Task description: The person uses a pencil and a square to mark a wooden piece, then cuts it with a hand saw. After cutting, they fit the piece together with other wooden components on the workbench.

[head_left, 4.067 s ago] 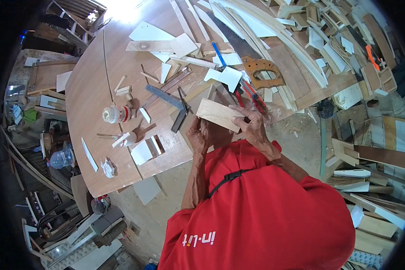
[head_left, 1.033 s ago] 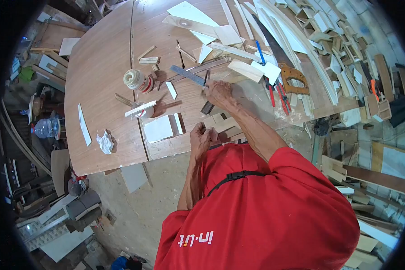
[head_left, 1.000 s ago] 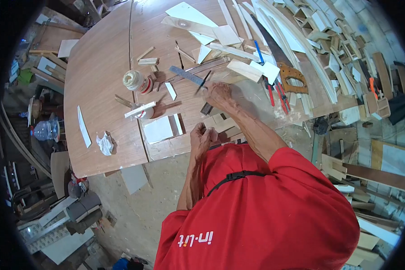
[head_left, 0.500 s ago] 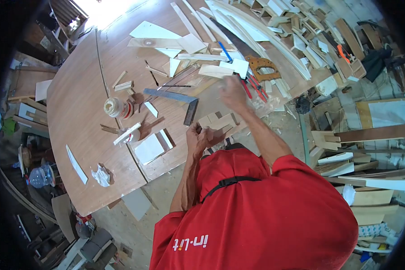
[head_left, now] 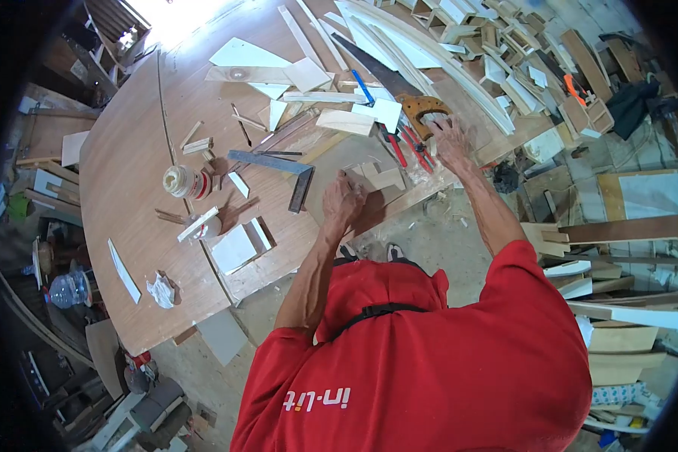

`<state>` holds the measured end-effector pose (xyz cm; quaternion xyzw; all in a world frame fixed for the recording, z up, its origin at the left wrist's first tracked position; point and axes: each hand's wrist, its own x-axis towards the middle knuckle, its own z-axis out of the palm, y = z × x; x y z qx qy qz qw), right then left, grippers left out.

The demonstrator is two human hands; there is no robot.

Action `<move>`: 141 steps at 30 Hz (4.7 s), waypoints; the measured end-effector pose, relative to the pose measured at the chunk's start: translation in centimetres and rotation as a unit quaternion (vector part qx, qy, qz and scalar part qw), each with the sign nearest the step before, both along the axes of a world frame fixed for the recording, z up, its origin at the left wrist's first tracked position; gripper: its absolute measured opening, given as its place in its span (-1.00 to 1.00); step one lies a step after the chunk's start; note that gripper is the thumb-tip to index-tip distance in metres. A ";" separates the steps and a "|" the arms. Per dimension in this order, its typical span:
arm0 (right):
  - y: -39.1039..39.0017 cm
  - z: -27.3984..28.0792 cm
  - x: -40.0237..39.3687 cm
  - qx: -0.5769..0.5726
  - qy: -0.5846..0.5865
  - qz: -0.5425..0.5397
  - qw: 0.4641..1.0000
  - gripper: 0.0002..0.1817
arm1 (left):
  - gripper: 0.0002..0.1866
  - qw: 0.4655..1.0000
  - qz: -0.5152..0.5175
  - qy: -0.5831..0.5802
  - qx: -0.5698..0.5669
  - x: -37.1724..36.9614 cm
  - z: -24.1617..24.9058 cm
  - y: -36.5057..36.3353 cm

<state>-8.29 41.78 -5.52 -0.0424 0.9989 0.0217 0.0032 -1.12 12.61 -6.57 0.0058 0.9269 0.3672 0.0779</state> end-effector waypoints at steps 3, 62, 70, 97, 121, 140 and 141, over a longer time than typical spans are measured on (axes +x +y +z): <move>1.3 -0.8 -1.5 -0.015 0.034 0.068 0.997 -0.54 | -0.28 0.998 -0.027 -0.001 -0.051 0.0 1.2 0.4; 6.0 6.3 26.5 -0.702 0.062 -0.139 0.696 -0.92 | -0.36 0.962 0.170 0.126 -0.172 5.5 -1.3 0.6; 3.5 6.3 28.6 -0.715 0.051 -0.136 0.684 -0.87 | -0.32 0.971 0.020 0.131 -0.200 6.0 -1.1 0.1; -6.8 7.0 38.3 -0.668 0.097 -0.275 0.685 -0.89 | -0.31 0.965 -0.155 0.159 -0.140 1.7 -1.3 1.3; -2.0 6.5 36.6 -0.588 0.058 -0.134 0.795 -0.54 | -0.17 0.954 -0.139 -0.020 -0.264 0.0 0.8 4.8; -1.7 5.6 36.9 -0.581 0.060 -0.093 0.806 -0.56 | -0.17 0.955 -0.139 -0.023 -0.261 -0.2 1.4 4.9; -1.8 5.5 36.9 -0.577 0.076 -0.084 0.809 -0.55 | -0.18 0.953 -0.138 -0.030 -0.268 -0.2 1.5 5.0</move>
